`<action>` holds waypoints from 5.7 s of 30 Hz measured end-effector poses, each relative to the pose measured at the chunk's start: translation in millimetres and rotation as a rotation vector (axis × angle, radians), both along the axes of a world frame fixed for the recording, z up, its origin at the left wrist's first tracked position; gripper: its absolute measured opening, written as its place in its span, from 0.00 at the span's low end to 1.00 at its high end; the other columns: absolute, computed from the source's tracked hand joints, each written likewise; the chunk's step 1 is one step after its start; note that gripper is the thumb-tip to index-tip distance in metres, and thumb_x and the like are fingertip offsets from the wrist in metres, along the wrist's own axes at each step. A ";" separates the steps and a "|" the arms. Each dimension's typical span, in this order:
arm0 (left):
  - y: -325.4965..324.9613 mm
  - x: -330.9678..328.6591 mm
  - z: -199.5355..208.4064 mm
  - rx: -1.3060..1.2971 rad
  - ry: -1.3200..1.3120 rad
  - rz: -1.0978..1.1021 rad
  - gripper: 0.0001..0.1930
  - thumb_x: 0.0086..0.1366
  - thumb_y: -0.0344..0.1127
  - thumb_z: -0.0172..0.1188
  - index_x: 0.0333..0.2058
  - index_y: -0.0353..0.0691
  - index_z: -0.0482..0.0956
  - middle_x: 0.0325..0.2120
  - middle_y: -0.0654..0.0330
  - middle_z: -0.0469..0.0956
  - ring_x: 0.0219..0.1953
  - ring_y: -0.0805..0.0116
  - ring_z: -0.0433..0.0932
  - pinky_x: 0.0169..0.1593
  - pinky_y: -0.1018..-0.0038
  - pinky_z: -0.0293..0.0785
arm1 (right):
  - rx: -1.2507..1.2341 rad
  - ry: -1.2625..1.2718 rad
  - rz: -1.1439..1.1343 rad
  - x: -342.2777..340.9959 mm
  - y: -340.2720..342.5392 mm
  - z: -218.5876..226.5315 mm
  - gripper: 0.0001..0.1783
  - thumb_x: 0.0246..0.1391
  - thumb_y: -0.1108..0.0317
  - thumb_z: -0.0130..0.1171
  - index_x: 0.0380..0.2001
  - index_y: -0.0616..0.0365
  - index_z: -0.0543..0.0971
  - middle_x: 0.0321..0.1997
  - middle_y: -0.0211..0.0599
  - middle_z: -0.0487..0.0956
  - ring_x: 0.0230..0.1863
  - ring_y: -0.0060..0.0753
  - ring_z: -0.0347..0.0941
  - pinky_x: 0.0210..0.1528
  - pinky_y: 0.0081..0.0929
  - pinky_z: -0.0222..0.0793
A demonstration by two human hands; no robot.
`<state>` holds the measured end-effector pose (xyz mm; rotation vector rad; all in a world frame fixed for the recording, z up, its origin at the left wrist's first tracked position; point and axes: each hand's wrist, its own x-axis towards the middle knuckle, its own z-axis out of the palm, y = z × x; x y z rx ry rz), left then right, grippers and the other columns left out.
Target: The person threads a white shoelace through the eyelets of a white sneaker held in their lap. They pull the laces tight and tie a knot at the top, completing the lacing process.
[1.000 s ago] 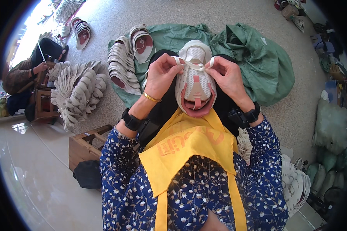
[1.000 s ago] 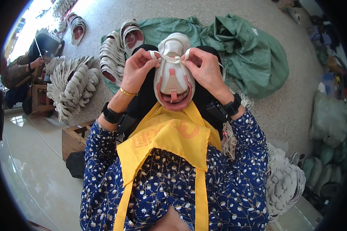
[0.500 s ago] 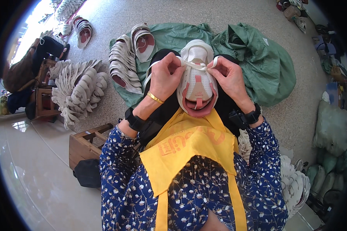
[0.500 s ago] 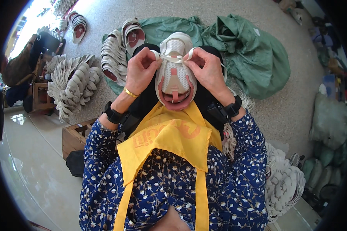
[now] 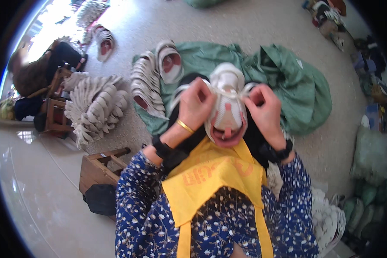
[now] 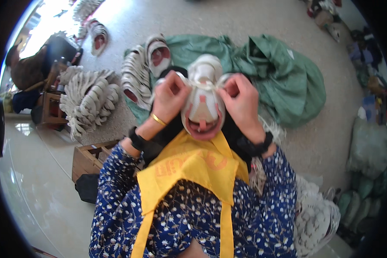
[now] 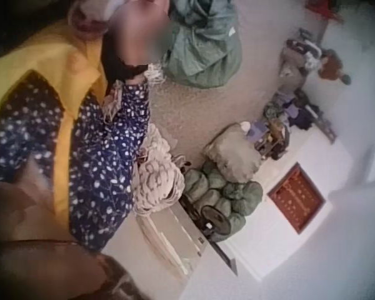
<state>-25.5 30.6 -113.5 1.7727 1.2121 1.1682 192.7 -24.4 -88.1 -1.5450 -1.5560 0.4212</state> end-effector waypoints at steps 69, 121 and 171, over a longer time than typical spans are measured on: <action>-20.6 1.4 12.9 0.341 0.564 -0.138 0.12 0.59 0.26 0.56 0.41 0.28 0.72 0.39 0.45 0.71 0.44 0.45 0.70 0.49 0.57 0.71 | -0.045 -0.343 0.281 -62.5 16.7 6.1 0.06 0.59 0.72 0.62 0.36 0.64 0.79 0.35 0.51 0.79 0.37 0.59 0.78 0.38 0.47 0.74; -15.0 7.1 19.1 0.332 0.286 -0.051 0.08 0.59 0.23 0.55 0.36 0.37 0.66 0.24 0.47 0.73 0.30 0.41 0.77 0.33 0.52 0.71 | -0.272 0.493 0.409 -5.9 -36.0 185.0 0.07 0.66 0.70 0.56 0.34 0.60 0.74 0.20 0.17 0.66 0.15 0.03 0.54 0.16 0.10 0.45; 10.2 -0.9 57.0 -0.258 -0.121 -0.825 0.05 0.76 0.29 0.55 0.46 0.35 0.77 0.38 0.67 0.77 0.47 0.79 0.75 0.56 0.77 0.72 | 0.128 0.805 0.853 5.6 9.6 121.6 0.11 0.72 0.66 0.55 0.38 0.63 0.75 0.36 0.36 0.78 0.36 0.21 0.73 0.42 0.21 0.72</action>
